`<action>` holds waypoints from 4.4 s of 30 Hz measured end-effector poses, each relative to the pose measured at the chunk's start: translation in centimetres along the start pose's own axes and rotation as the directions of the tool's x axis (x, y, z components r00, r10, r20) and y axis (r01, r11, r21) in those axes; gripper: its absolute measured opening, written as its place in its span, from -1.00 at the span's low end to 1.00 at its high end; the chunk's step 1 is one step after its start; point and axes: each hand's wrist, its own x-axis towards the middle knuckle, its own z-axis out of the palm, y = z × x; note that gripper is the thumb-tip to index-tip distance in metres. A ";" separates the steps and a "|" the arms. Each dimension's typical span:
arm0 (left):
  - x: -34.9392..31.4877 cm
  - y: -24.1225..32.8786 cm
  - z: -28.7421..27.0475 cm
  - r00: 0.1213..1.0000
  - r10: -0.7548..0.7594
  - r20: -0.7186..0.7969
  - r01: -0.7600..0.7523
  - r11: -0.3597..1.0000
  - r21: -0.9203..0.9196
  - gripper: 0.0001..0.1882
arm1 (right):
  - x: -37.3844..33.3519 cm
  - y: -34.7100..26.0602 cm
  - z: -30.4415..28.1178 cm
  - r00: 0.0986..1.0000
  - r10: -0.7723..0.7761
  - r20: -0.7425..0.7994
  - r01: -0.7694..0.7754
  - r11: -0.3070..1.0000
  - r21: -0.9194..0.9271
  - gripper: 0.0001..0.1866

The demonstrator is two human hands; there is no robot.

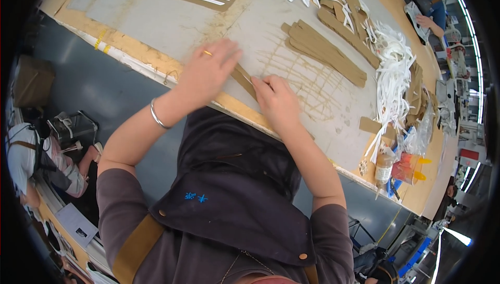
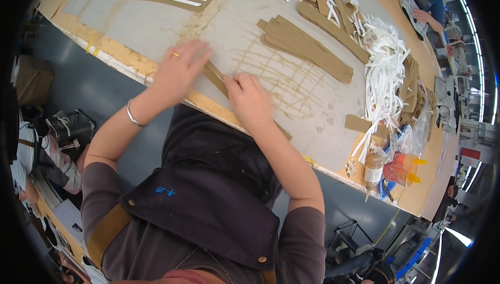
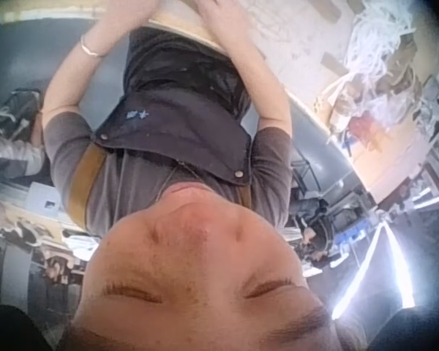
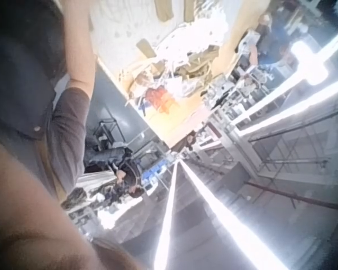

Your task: The recorder is assembling leather strips with adhesive backings at a workstation.

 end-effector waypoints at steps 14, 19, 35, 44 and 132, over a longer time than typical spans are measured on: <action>-0.2 6.6 -1.1 0.976 0.104 0.193 -0.094 0.994 -0.059 -0.16 | -5.6 1.5 -6.2 0.993 0.006 0.117 -0.002 0.999 -0.041 -0.76; -0.5 10.5 0.0 0.930 0.254 0.264 -0.216 0.962 -0.166 -0.11 | -7.0 1.7 -7.9 0.991 0.033 0.130 -0.027 0.999 -0.047 -0.76; 0.1 14.2 -0.2 0.849 0.437 0.297 -0.408 0.900 -0.157 -0.01 | -12.0 2.2 -12.2 0.971 0.129 0.202 -0.112 0.989 -0.097 -0.63; -1.0 11.8 0.1 0.918 0.286 0.275 -0.181 0.918 -0.353 0.03 | -12.8 1.2 -11.2 0.954 0.213 0.211 -0.192 0.974 -0.118 -0.49; 4.0 3.4 2.7 0.962 0.129 0.241 0.031 0.824 -0.566 -0.73 | -1.9 2.2 -7.4 0.884 0.345 0.315 -0.442 0.836 0.326 -0.77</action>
